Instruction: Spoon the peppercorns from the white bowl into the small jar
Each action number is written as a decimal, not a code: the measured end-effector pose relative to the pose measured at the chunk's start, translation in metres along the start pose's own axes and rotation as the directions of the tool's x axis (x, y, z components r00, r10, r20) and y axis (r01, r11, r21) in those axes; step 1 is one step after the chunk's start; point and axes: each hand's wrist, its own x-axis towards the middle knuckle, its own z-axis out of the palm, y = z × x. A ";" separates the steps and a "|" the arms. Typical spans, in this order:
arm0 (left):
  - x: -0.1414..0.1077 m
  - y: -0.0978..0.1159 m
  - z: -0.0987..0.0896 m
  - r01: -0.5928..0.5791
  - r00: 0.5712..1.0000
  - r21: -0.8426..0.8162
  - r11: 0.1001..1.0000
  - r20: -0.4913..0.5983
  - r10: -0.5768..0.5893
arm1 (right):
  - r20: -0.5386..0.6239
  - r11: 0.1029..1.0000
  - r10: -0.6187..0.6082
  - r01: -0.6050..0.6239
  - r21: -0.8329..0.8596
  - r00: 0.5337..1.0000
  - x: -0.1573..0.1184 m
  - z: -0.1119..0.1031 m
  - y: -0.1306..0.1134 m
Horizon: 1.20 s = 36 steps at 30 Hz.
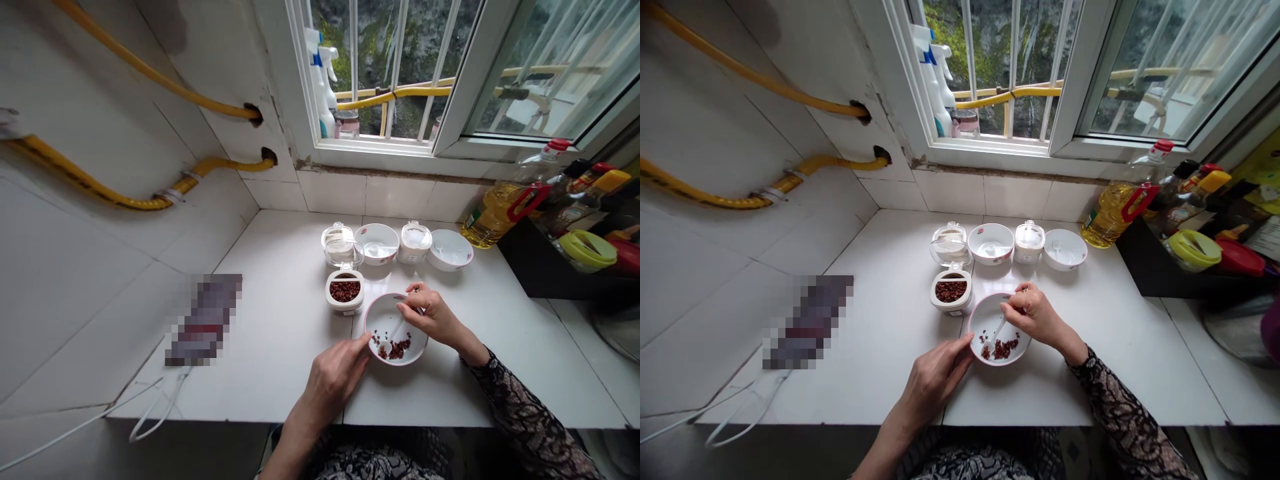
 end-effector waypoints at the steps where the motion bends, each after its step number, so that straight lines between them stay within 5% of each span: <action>1: 0.000 0.000 0.000 0.001 1.000 -0.001 1.000 0.000 -0.001 | -0.006 1.000 0.018 -0.018 0.010 1.000 0.000 0.000 0.001; 10: -0.001 -0.001 0.000 -0.001 1.000 -0.004 1.000 0.005 0.001 | -0.131 0.971 0.236 -0.227 0.076 0.963 0.000 -0.007 -0.001; 16: -0.001 -0.001 0.001 0.011 1.000 -0.011 1.000 0.007 -0.011 | -0.115 0.889 0.413 -0.372 0.267 0.903 0.005 -0.008 -0.001; 20: -0.001 -0.001 0.001 0.000 1.000 -0.014 1.000 0.000 0.000 | -0.169 0.864 0.451 -0.382 0.328 0.876 0.021 -0.010 -0.003; 24: 0.000 -0.001 0.001 -0.001 1.000 -0.009 1.000 -0.007 0.001 | -0.282 0.953 0.294 -0.258 0.160 0.913 0.049 -0.011 -0.012; 27: 0.000 0.000 0.001 -0.007 1.000 -0.004 1.000 -0.012 0.007 | -0.379 0.988 0.007 -0.064 -0.140 0.926 0.070 -0.009 -0.022; 31: 0.002 0.001 0.000 -0.010 1.000 -0.004 1.000 -0.017 0.009 | -0.270 0.860 -0.352 0.196 -0.470 0.896 0.080 -0.002 -0.036; 36: 0.002 0.001 0.000 -0.006 1.000 -0.010 1.000 -0.013 0.006 | -0.136 0.721 -0.511 0.338 -0.605 0.849 0.072 -0.002 -0.045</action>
